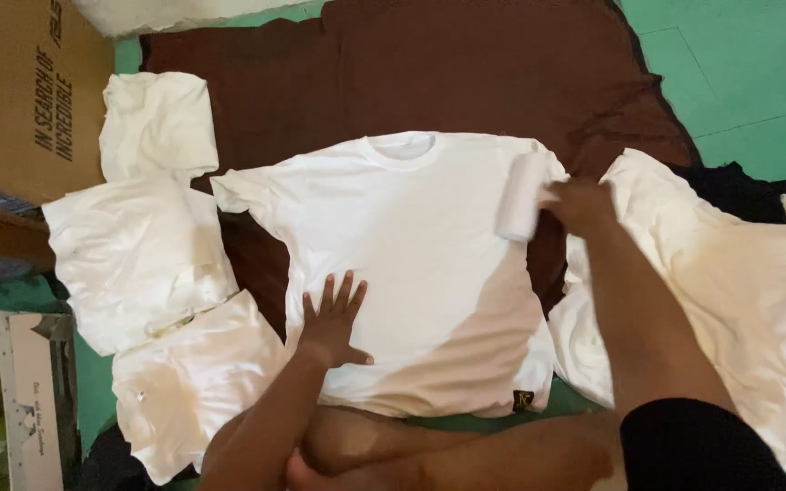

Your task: The person sits cross-legged on the floor and uses a lint roller to clean white t-shirts. They pick up a t-shirt, roll the lint roller over the fabric to remove lint, and then fold the shirt. This process is repeated for multiple shirts.

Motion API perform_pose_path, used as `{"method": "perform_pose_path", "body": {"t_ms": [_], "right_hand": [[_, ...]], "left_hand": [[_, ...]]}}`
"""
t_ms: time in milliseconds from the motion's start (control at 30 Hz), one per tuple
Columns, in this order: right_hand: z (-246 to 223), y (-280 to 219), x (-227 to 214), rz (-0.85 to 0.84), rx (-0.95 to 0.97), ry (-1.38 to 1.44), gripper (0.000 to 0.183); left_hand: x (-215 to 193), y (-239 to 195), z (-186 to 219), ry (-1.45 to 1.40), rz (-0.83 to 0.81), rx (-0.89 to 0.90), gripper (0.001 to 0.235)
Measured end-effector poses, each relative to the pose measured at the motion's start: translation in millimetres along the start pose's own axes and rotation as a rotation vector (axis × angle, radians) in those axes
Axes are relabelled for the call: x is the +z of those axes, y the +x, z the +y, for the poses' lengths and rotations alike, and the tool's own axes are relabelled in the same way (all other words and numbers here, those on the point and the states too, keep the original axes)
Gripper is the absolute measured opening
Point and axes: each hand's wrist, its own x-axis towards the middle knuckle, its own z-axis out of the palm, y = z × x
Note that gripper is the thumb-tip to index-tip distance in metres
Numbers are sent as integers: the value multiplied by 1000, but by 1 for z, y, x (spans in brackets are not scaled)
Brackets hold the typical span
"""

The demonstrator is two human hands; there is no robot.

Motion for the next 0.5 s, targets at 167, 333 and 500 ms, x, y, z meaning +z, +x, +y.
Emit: {"method": "perform_pose_path", "body": {"t_ms": [167,333,500], "right_hand": [[50,-39,-60,-234,421,-166,47],[44,-16,-22,132,245,17,50],[-107,-39,-102,227,-138,402,42]], "left_hand": [[12,15,-3,55,-38,-8,135],[10,11,-2,29,4,-11,135],[7,8,0,11,31,-16,129]]}}
